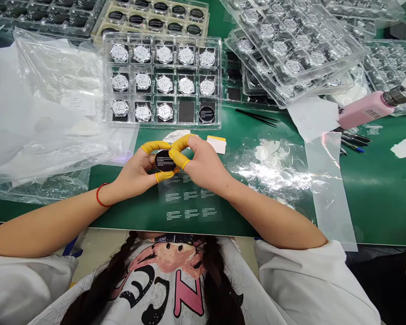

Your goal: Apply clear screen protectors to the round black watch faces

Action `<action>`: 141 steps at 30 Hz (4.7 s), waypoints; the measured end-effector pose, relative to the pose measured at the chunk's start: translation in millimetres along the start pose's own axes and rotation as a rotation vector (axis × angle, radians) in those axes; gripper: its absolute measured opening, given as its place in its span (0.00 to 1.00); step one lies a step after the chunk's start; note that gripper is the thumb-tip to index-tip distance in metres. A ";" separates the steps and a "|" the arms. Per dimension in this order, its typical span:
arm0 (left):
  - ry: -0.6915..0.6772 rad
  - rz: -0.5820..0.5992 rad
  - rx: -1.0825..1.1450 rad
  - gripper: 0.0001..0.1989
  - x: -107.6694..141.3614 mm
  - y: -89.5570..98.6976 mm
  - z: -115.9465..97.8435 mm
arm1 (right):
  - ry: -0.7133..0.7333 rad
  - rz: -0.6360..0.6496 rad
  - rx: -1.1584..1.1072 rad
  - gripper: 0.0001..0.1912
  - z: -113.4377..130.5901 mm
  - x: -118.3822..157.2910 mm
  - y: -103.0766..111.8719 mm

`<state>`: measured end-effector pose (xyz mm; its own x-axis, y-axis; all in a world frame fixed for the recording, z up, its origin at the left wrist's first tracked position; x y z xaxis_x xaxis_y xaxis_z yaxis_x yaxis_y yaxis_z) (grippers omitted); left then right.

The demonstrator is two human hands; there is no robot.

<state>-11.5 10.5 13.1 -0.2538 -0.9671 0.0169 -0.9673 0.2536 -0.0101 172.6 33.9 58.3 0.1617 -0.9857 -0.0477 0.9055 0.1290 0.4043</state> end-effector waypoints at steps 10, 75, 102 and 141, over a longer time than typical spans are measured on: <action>-0.004 0.005 0.033 0.26 -1.1 -0.2 1.3 | 0.008 -0.008 0.041 0.07 1.5 1.0 -0.3; -0.070 -0.043 -0.017 0.26 2.8 -6.7 5.3 | 0.887 -0.352 0.728 0.06 -10.4 27.1 -7.7; 0.196 -0.107 0.181 0.29 -1.5 -9.7 -6.6 | 1.079 -0.235 0.669 0.13 -1.0 19.7 -1.0; 0.333 -0.050 0.243 0.37 -0.9 -6.6 -11.8 | 0.028 0.002 0.689 0.13 -9.3 -124.6 15.2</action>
<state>-4.9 9.9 24.9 -0.2331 -0.9089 0.3458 -0.9591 0.1562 -0.2360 169.9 159.7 61.9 0.1817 -0.9811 -0.0665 0.4508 0.0230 0.8923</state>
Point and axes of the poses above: each hand's wrist, its own x-axis away from the middle knuckle, its own y-axis out of the back of the hand, z = x × y, the point moved 1 cm from there along -x, towards the middle knuckle, and after that the axes turned 10 degrees about -z, right-handed, at the moved point
